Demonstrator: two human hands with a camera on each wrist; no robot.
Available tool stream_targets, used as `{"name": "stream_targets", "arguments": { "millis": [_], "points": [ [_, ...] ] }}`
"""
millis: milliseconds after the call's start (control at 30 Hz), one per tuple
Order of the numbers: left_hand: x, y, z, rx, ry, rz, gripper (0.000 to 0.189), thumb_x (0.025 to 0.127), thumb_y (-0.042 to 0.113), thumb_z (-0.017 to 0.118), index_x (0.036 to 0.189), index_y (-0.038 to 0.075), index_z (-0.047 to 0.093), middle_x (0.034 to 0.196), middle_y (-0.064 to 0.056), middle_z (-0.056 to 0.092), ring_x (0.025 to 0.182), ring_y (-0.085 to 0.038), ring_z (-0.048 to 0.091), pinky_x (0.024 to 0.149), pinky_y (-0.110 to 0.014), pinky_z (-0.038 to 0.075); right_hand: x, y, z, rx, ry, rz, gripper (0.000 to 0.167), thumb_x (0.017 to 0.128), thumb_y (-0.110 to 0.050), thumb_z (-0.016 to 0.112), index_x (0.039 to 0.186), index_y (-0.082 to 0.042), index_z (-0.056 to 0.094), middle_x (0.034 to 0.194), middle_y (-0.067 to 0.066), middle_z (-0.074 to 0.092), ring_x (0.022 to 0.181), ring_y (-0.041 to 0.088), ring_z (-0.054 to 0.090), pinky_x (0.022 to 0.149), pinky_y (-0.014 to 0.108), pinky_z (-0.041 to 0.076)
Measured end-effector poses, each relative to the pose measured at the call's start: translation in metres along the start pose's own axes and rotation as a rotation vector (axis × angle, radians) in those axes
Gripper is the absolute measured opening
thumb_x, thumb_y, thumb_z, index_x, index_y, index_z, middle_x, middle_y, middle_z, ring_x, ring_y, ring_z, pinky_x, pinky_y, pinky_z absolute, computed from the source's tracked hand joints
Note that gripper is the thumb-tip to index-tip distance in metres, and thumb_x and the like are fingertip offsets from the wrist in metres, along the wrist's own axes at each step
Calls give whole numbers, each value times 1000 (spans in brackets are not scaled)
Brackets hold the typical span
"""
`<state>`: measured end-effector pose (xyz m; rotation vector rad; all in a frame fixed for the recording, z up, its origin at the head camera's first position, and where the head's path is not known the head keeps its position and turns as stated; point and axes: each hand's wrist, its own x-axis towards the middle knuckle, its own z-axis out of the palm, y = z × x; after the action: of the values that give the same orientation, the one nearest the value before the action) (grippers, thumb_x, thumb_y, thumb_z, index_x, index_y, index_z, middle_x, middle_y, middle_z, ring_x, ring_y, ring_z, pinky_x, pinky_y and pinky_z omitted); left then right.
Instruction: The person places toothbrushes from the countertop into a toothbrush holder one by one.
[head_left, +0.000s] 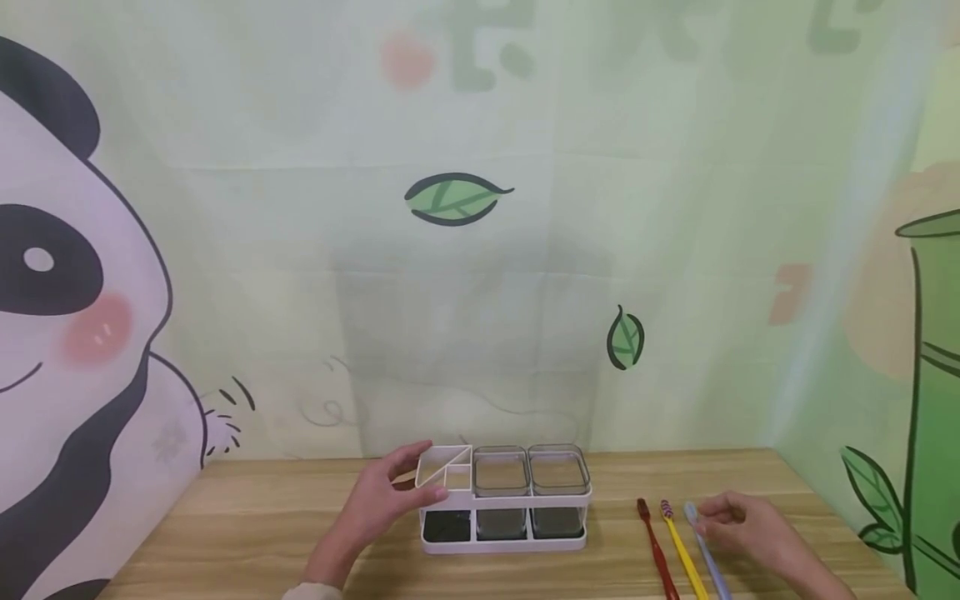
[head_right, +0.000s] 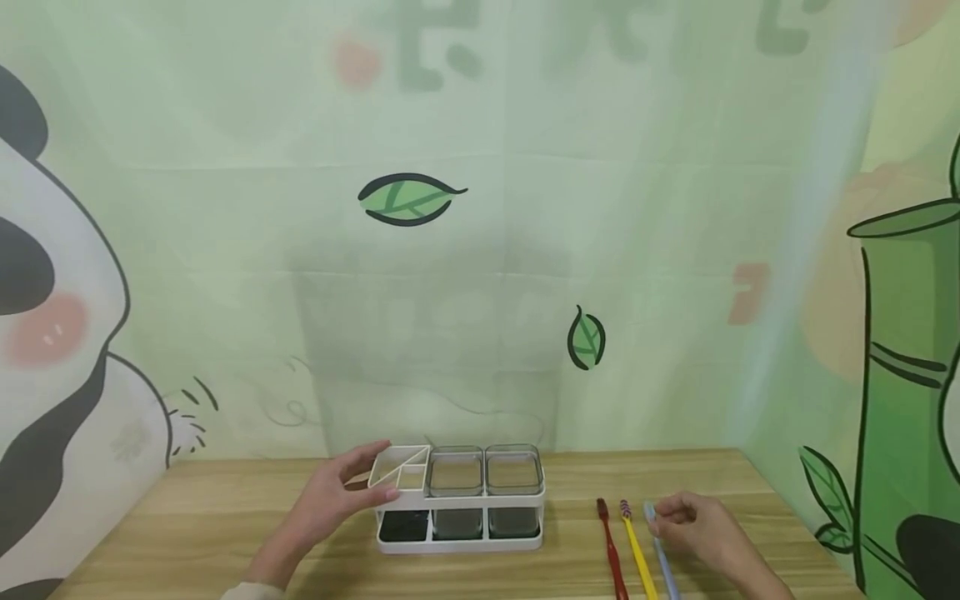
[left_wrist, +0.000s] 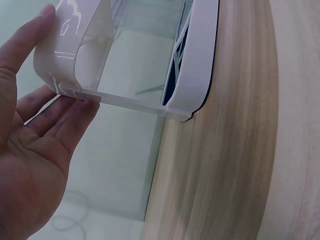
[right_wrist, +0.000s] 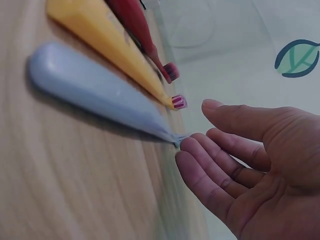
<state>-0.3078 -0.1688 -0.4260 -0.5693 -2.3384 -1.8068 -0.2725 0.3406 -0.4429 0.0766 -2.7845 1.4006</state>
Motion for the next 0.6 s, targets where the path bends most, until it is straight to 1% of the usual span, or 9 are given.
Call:
{"name": "stream_targets", "arguments": {
  "millis": [100,200,367,500,600],
  "points": [
    [0,1,1,7,12,-14,73,86,13,91,148,-4,57,141,-29,62,126,-45,64,101,-47,58,-1,5,-1,16,-30,-9,32,96,-9,77,116,14,66,98,8,72,88,24,69,73,31,63],
    [-1,2,1,22,22,-21,73,85,14,91,148,-3,58,141,-29,62,126,-45,64,101,-49,58,1,9,0,40,-50,16,31,96,-6,76,116,15,65,97,8,72,88,25,70,75,33,64],
    [0,0,3,37,35,-21,73,84,14,92,147,-3,59,139,-27,64,126,-42,64,101,-47,58,3,12,3,37,-48,78,30,94,-3,77,116,14,66,95,7,70,87,24,69,75,35,64],
    [1,-1,4,37,42,-27,73,83,15,93,146,-2,60,139,-27,64,124,-43,66,100,-47,58,3,15,3,13,-67,73,29,94,-3,77,115,14,67,95,7,69,87,23,67,74,33,62],
    [0,-1,3,35,38,-30,73,84,16,93,147,-2,60,140,-28,64,123,-44,66,99,-48,59,3,17,3,-6,-95,28,30,94,-4,77,114,15,66,94,6,69,87,23,66,72,31,60]
  ]
}}
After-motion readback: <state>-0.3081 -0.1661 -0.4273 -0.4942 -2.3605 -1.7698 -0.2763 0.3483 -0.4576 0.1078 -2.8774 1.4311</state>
